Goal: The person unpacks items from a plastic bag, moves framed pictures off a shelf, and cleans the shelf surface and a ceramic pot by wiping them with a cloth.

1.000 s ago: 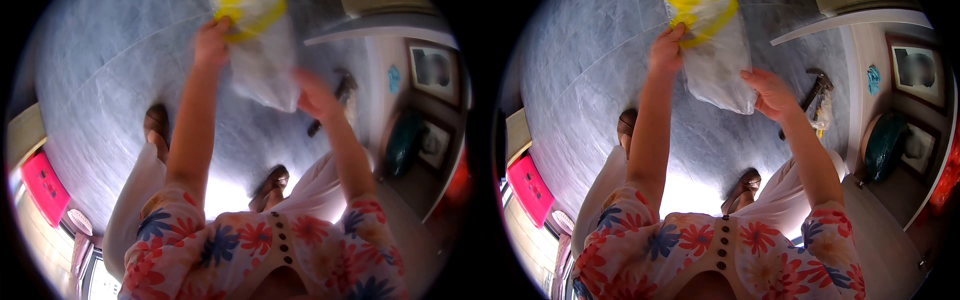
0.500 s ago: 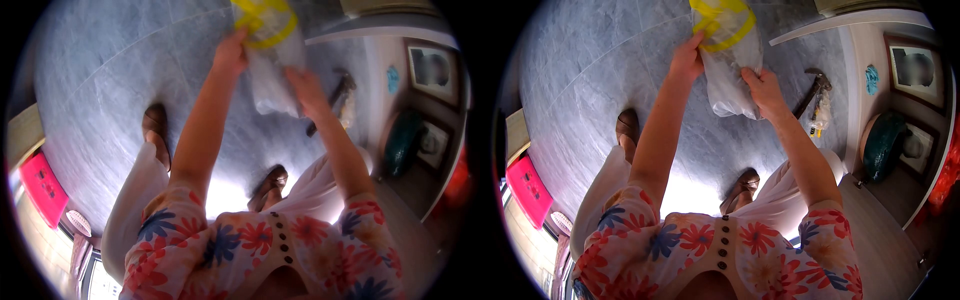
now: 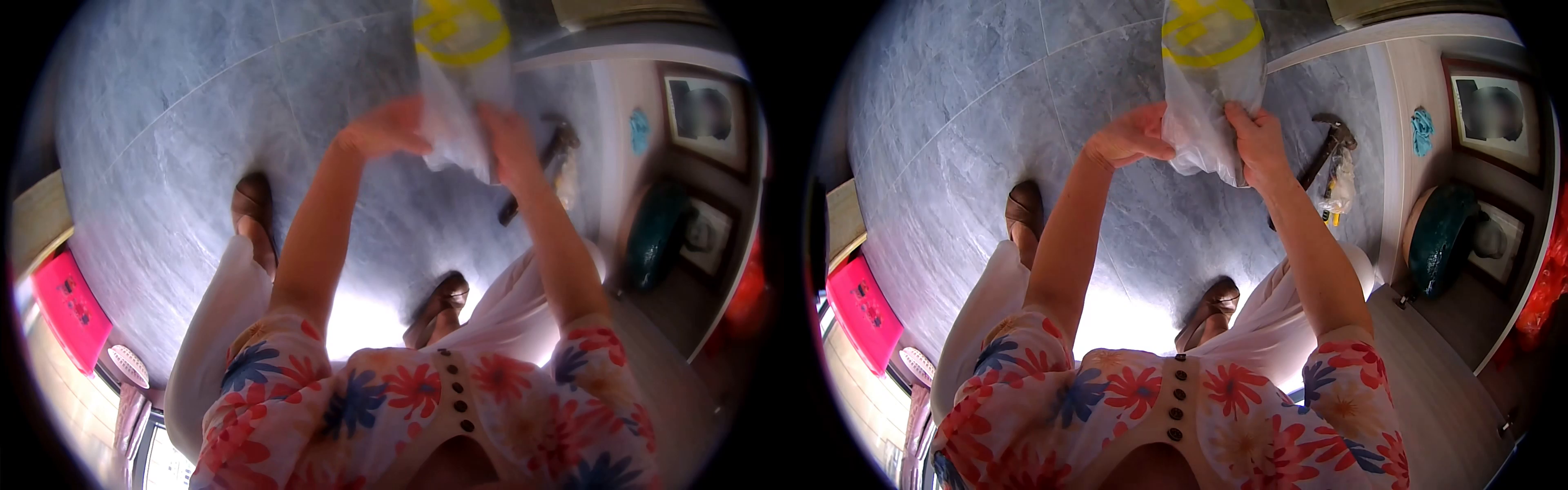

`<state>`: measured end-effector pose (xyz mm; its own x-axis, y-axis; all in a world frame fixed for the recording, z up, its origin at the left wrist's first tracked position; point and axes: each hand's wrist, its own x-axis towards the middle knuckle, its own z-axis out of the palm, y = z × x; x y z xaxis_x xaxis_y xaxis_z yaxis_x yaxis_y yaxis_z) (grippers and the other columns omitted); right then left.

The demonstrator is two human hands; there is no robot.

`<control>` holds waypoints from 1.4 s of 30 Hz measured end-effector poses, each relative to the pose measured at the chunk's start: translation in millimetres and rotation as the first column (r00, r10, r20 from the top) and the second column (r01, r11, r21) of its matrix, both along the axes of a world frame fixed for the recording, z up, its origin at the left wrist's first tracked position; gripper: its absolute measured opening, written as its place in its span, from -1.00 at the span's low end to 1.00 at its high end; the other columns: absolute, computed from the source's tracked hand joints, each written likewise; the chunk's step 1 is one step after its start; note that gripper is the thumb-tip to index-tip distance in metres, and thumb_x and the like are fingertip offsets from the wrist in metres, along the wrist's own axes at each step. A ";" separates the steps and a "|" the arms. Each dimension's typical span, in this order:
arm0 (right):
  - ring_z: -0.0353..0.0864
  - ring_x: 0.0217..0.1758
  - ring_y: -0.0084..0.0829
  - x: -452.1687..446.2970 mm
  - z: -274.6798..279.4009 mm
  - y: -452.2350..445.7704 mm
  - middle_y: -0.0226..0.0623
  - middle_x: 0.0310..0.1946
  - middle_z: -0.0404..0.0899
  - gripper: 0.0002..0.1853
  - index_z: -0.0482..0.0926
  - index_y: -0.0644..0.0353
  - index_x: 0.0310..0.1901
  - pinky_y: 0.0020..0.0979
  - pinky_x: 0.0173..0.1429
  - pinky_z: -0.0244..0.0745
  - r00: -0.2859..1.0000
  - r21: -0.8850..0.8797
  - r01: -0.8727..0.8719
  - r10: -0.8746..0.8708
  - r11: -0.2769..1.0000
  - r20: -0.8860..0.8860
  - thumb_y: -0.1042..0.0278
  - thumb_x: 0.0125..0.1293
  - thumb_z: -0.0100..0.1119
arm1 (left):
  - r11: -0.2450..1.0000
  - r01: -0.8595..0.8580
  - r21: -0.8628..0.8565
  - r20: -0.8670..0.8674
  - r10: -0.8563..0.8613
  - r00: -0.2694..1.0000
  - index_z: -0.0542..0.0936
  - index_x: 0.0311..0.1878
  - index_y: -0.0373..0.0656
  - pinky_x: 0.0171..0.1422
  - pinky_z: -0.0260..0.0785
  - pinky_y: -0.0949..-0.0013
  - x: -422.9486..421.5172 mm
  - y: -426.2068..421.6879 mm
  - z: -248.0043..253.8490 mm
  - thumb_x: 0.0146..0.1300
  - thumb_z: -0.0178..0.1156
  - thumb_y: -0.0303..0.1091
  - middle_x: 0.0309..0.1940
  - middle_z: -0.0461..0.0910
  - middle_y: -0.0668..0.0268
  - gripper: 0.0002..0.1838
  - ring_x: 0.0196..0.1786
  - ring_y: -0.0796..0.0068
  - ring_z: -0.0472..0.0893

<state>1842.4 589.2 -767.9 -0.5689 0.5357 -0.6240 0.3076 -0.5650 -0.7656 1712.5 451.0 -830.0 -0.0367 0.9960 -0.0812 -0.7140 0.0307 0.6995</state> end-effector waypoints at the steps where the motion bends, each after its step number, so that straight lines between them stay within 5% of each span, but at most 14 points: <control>1: 0.54 -0.39 -0.51 0.0 0.1 0.0 -0.25 -0.36 0.55 -0.72 0.49 0.41 -0.20 -0.48 -0.33 0.47 1.000 -0.008 0.003 -0.003 1.000 -0.006 0.30 0.23 0.09 | 0.998 0.003 -0.059 0.014 -0.002 1.000 0.34 0.12 -0.26 0.16 0.27 0.36 -0.5 1.1 -0.8 -0.17 0.30 -0.56 -0.02 0.48 0.27 -0.33 0.05 0.43 0.45; 5: 0.55 -0.39 -0.49 -0.4 4.1 -2.0 -0.24 -0.36 0.55 -0.70 0.48 0.41 -0.20 -0.47 -0.34 0.49 0.997 -0.075 -0.017 0.012 0.997 -0.071 0.28 0.22 0.11 | 0.960 -0.129 -0.247 -0.053 0.120 0.991 0.48 -0.06 -0.28 0.07 0.34 0.42 7.2 9.1 -11.3 -0.16 0.30 -0.58 -0.14 0.55 0.28 -0.53 -0.07 0.46 0.52; 8: 0.56 -0.39 -0.47 1.2 7.3 -6.1 -0.23 -0.35 0.55 -0.69 0.47 0.40 -0.19 -0.46 -0.34 0.49 0.993 -0.132 -0.060 0.045 0.989 -0.109 0.27 0.22 0.12 | 0.874 -0.471 -0.120 -0.377 0.399 0.836 0.55 -0.21 -0.27 -0.09 0.40 0.33 32.0 24.2 -28.8 -0.13 0.23 -0.49 -0.32 0.59 0.22 -0.69 -0.20 0.47 0.56; 11: 0.56 -0.38 -0.47 2.2 4.7 -5.3 -0.23 -0.35 0.55 -0.69 0.47 0.38 -0.18 -0.45 -0.34 0.49 0.991 -0.178 -0.092 0.071 0.980 -0.116 0.25 0.22 0.12 | 0.809 -0.583 -0.076 -0.521 0.466 0.715 0.54 -0.20 -0.29 -0.22 0.44 0.45 42.2 28.9 -19.4 -0.07 0.26 -0.54 -0.30 0.58 0.27 -0.72 -0.26 0.50 0.56; 14: 0.55 -0.37 -0.48 2.0 3.7 -4.1 -0.26 -0.34 0.55 -0.69 0.47 0.34 -0.16 -0.45 -0.33 0.48 0.987 -0.170 -0.144 0.129 0.975 -0.100 0.24 0.22 0.12 | 0.772 -0.444 -0.455 -0.362 0.296 0.884 0.54 -0.23 -0.28 -0.30 0.43 0.42 42.0 28.6 -0.2 -0.06 0.26 -0.54 -0.37 0.56 0.28 -0.74 -0.30 0.51 0.55; 20: 0.53 -0.33 -0.53 5.6 3.0 -2.6 -0.32 -0.29 0.54 -0.70 0.47 0.27 -0.13 -0.48 -0.30 0.46 0.973 -0.174 -0.229 0.225 0.958 -0.045 0.22 0.22 0.13 | 0.748 -0.478 -0.461 -0.081 0.501 0.862 0.48 -0.11 -0.29 -0.31 0.44 0.42 43.7 31.4 2.2 -0.05 0.24 -0.56 -0.27 0.54 0.22 -0.64 -0.26 0.42 0.56; 23: 0.51 -0.31 -0.56 8.8 4.4 -2.5 -0.34 -0.28 0.53 -0.69 0.47 0.28 -0.12 -0.49 -0.30 0.45 0.968 -0.107 -0.249 0.252 0.962 0.006 0.23 0.22 0.12 | 0.817 -0.487 -0.310 0.248 0.564 0.788 0.43 -0.04 -0.30 -0.14 0.45 0.32 43.3 22.6 -9.6 0.02 0.21 -0.46 -0.15 0.51 0.15 -0.61 -0.16 0.33 0.55; 26: 0.50 -0.30 -0.58 10.1 1.8 -1.5 -0.34 -0.28 0.53 -0.69 0.47 0.29 -0.10 -0.50 -0.28 0.44 0.971 -0.065 -0.238 0.238 0.969 -0.001 0.24 0.22 0.12 | 0.933 -0.296 -0.204 0.446 0.357 0.821 0.40 0.02 -0.29 0.04 0.37 0.22 29.7 7.4 -17.5 0.12 0.15 -0.31 -0.05 0.47 0.10 -0.59 -0.01 0.25 0.49; 29: 0.50 -0.30 -0.59 10.4 1.7 -0.3 -0.35 -0.28 0.53 -0.68 0.47 0.30 -0.09 -0.51 -0.25 0.43 0.974 -0.015 -0.227 0.227 0.974 -0.002 0.25 0.22 0.12 | 0.958 -0.248 -0.142 0.697 0.274 0.663 0.44 -0.05 -0.28 -0.06 0.42 0.30 26.2 3.7 5.7 0.15 0.09 -0.23 -0.16 0.52 0.15 -0.63 -0.08 0.30 0.52; 35: 0.49 -0.27 -0.62 8.9 2.7 -15.1 -0.37 -0.28 0.55 -0.66 0.47 0.29 -0.08 -0.52 -0.21 0.41 0.949 0.281 -0.309 0.313 0.909 0.031 0.21 0.22 0.11 | 0.801 -0.470 -0.370 0.442 0.597 0.669 0.44 -0.03 -0.26 -0.03 0.38 0.34 41.7 34.3 12.2 0.16 0.14 -0.35 -0.13 0.49 0.23 -0.68 -0.10 0.39 0.50; 39: 0.50 -0.34 -0.61 5.7 24.0 -11.1 -0.30 -0.37 0.58 -0.68 0.56 0.26 -0.22 -0.50 -0.28 0.40 0.921 0.308 -0.375 0.313 0.874 0.231 0.14 0.19 0.10 | 0.791 -0.484 -0.373 0.401 0.608 0.685 0.43 -0.02 -0.26 -0.03 0.38 0.34 43.2 34.7 9.3 0.12 0.19 -0.39 -0.14 0.49 0.26 -0.65 -0.11 0.43 0.49; 41: 0.53 -0.33 -0.55 5.4 8.5 -11.0 -0.25 -0.38 0.59 -0.65 0.59 0.24 -0.27 -0.45 -0.27 0.41 0.950 0.430 -0.307 0.245 0.849 0.195 0.08 0.19 0.08 | 0.802 -0.490 -0.342 0.380 0.595 0.708 0.42 -0.01 -0.25 -0.01 0.39 0.33 40.2 40.1 -3.2 0.14 0.18 -0.37 -0.14 0.49 0.26 -0.65 -0.08 0.41 0.49; 42: 0.55 -0.27 -0.43 8.9 -4.2 -7.4 -0.21 -0.30 0.58 -0.57 0.52 0.26 -0.16 -0.41 -0.19 0.42 0.927 0.465 -0.370 0.284 0.804 0.245 0.02 0.15 0.11 | 0.802 -0.491 -0.341 0.364 0.594 0.718 0.42 0.00 -0.25 0.01 0.39 0.32 37.8 38.9 1.2 0.15 0.17 -0.37 -0.13 0.49 0.25 -0.65 -0.07 0.41 0.49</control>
